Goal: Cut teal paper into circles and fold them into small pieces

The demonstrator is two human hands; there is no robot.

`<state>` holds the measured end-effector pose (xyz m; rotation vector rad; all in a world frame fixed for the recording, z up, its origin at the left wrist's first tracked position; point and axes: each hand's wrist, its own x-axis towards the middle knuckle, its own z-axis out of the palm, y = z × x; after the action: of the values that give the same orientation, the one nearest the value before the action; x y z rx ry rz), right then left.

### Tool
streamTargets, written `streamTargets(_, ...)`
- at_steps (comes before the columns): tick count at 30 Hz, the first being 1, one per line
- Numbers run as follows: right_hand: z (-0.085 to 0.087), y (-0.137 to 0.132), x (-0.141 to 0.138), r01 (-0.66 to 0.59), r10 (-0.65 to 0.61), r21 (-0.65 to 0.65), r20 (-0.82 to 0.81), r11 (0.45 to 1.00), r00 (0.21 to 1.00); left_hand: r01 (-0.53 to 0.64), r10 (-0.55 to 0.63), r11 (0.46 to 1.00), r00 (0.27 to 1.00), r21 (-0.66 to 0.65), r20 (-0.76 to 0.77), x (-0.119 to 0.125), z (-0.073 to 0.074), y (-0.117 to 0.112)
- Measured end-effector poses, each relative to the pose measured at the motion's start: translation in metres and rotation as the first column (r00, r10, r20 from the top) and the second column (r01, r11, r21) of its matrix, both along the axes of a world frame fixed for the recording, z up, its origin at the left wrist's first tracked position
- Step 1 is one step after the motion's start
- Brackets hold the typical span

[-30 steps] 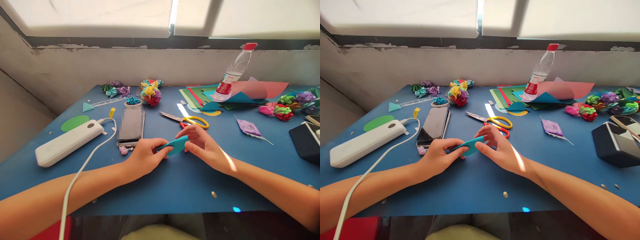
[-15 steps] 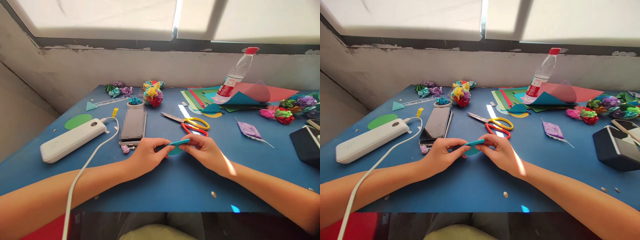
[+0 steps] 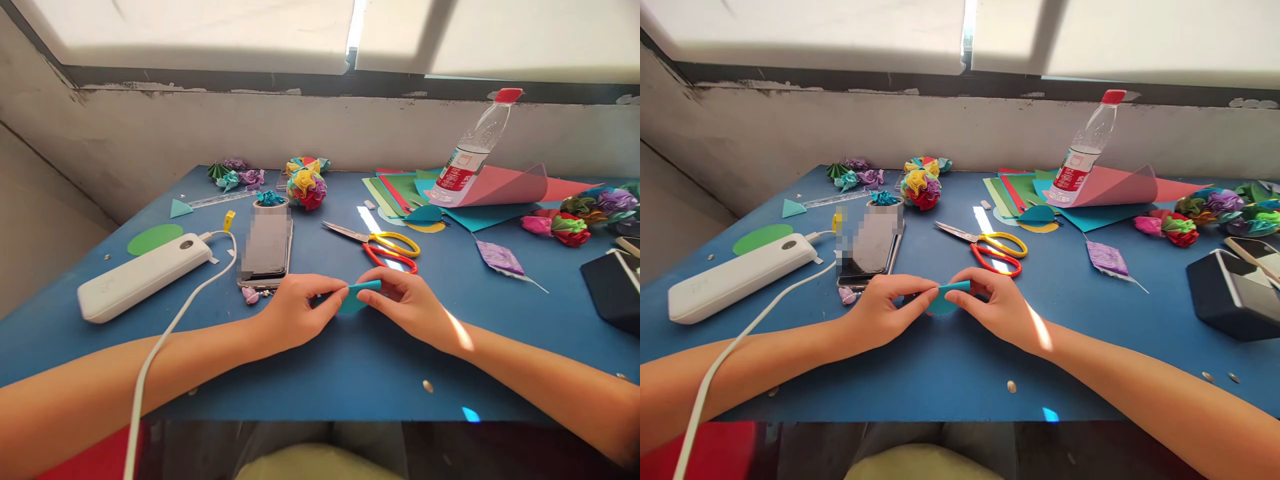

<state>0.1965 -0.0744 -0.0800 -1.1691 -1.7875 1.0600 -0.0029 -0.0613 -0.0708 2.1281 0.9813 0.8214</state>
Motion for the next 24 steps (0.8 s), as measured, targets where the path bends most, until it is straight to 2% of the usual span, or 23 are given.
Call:
streamTargets(4, 0.003, -0.001, -0.002, -0.011, 0.011, -0.002, 0.009, 1.000, 1.000, 0.068, -0.066, 0.996, 0.997, 0.054, -0.050, -0.001, -0.002, 0.000)
streamTargets(7, 0.005, -0.001, -0.001, -0.002, 0.000, 0.038, 0.055, 0.999, 0.998, 0.118, -0.118, 0.993, 0.991, 0.000, -0.062, -0.003, -0.005, 0.002)
streamTargets(10, 0.006, 0.000, 0.001, 0.066, -0.069, 0.054, 0.060, 0.996, 0.996, 0.143, -0.143, 0.985, 0.990, -0.094, 0.005, -0.004, -0.006, 0.002)
streamTargets(13, 0.005, 0.005, 0.006, 0.128, -0.129, 0.010, 0.025, 0.992, 0.991, 0.140, -0.122, 0.976, 0.986, -0.169, 0.112, -0.005, -0.004, 0.001)
streamTargets(19, -0.001, 0.013, 0.009, 0.100, -0.123, -0.144, -0.156, 0.984, 0.980, 0.239, -0.164, 0.933, 0.948, -0.271, 0.271, -0.005, 0.002, 0.000)
streamTargets(24, 0.007, 0.005, 0.004, 0.062, -0.063, -0.067, -0.007, 0.996, 0.998, 0.175, -0.123, 0.957, 0.967, -0.229, 0.223, -0.004, -0.001, 0.000)
